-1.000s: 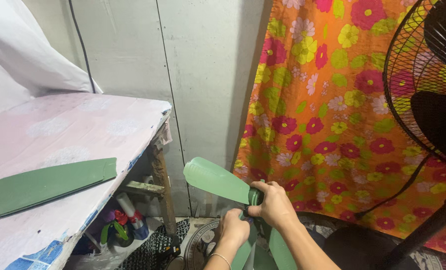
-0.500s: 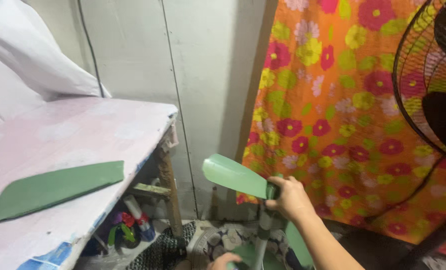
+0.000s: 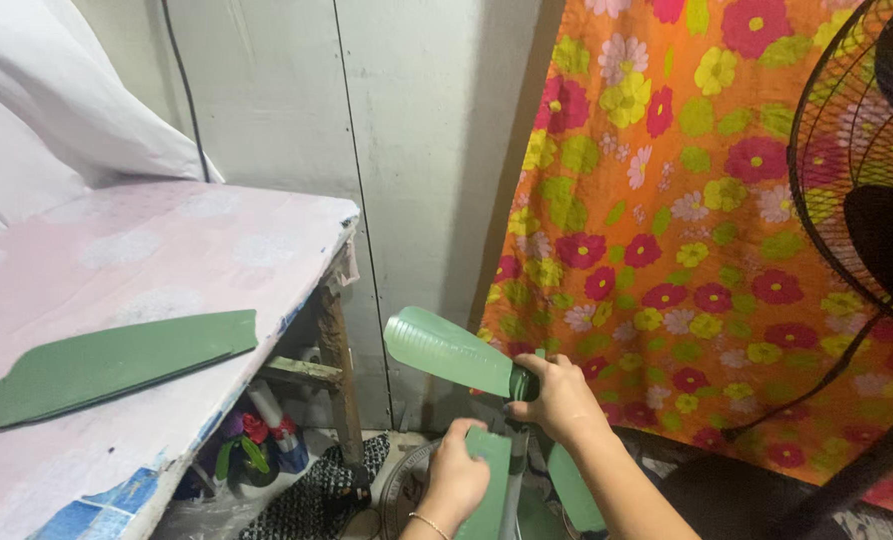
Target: The person disassembles a green electric fan by hand, removing the blades one by one, then the front grille, the motor housing, and finally the stand pole and base. The removed parts are placed on a nearby table.
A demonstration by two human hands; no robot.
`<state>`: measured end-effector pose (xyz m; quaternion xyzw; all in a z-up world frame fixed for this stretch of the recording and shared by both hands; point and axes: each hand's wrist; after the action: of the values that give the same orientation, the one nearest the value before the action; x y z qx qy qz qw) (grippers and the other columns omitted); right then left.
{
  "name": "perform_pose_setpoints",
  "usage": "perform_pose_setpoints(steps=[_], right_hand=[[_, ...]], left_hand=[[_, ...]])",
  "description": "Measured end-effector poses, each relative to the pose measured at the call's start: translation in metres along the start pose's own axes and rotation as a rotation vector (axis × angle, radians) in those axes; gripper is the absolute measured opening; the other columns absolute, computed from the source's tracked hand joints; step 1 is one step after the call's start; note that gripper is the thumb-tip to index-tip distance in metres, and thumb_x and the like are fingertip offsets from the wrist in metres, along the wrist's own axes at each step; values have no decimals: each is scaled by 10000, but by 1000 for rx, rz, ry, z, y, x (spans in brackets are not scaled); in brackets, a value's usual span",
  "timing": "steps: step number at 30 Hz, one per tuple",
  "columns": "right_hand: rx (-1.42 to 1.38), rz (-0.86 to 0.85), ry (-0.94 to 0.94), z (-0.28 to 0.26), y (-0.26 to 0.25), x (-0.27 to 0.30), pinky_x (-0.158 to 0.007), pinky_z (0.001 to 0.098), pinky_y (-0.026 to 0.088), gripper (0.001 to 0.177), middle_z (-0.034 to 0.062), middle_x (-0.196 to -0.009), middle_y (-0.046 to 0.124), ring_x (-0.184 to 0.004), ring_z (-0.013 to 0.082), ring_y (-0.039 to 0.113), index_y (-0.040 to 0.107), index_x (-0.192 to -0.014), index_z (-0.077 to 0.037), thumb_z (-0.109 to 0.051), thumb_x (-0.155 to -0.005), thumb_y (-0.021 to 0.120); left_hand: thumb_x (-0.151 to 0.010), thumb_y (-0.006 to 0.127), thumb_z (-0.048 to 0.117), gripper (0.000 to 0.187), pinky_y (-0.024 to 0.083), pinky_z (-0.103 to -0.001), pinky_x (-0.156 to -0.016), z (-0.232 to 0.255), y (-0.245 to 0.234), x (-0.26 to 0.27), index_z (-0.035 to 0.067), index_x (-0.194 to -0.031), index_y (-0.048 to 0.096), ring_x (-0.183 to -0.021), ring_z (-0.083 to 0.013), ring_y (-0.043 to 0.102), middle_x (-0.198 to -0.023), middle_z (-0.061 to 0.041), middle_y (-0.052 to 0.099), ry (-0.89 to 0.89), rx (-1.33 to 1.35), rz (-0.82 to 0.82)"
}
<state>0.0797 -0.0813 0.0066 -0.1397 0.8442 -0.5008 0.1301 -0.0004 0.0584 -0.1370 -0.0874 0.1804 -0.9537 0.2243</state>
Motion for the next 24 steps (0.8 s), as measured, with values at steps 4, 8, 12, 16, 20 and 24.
perform_pose_setpoints(steps=[4,8,12,16,20,24], right_hand=[[56,-39,32,-2,2,-2,-1073,405,501,813,161,-1273,625,-1246,329,599,603,-1384,-285,-280,-642,935],[134,-60,74,-6,0,1,-1059,458,509,818,128,-1365,577,-1296,309,568,534,-1434,-352,-393,-699,890],[244,-116,142,-10,-4,2,-1069,522,475,866,86,-1435,520,-1340,311,510,423,-1487,-408,-551,-747,848],[203,96,-9,-18,-7,-2,-1003,527,470,805,161,-1467,505,-1293,374,490,517,-1481,-338,-496,-758,832],[-105,326,-105,-45,-16,-6,-937,458,558,348,177,-1142,735,-1094,352,689,722,-1272,-184,-389,-1006,629],[-639,147,-61,-92,-38,-2,-726,382,566,425,139,-969,792,-803,237,722,740,-1235,-70,-396,-1032,559]], left_hand=[[-811,679,53,402,523,-425,-962,46,-22,-5,100,-1206,616,-1120,-372,675,-1137,-188,719,130,-62,87],[-808,719,72,383,519,-423,-959,87,-47,-9,73,-1183,639,-1125,-368,667,-1154,-198,704,177,-62,140],[-815,723,95,356,543,-418,-929,118,-67,-7,101,-1166,670,-1090,-359,694,-1111,-189,727,134,-79,154],[-811,743,105,319,551,-421,-919,139,-84,-10,91,-1125,695,-1067,-361,706,-1082,-195,735,178,-129,183],[-802,762,129,324,559,-412,-910,158,-105,-12,91,-1118,695,-1046,-343,719,-1068,-174,745,234,-97,253],[-799,792,170,325,537,-417,-898,180,-147,-13,125,-1110,710,-1052,-316,696,-1080,-122,737,162,-142,310]])
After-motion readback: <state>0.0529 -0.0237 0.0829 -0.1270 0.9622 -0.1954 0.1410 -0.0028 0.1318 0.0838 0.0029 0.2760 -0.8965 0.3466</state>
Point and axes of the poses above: each hand's wrist, its own x-axis away from the middle knuckle, its own y-axis out of the palm, z = x × y
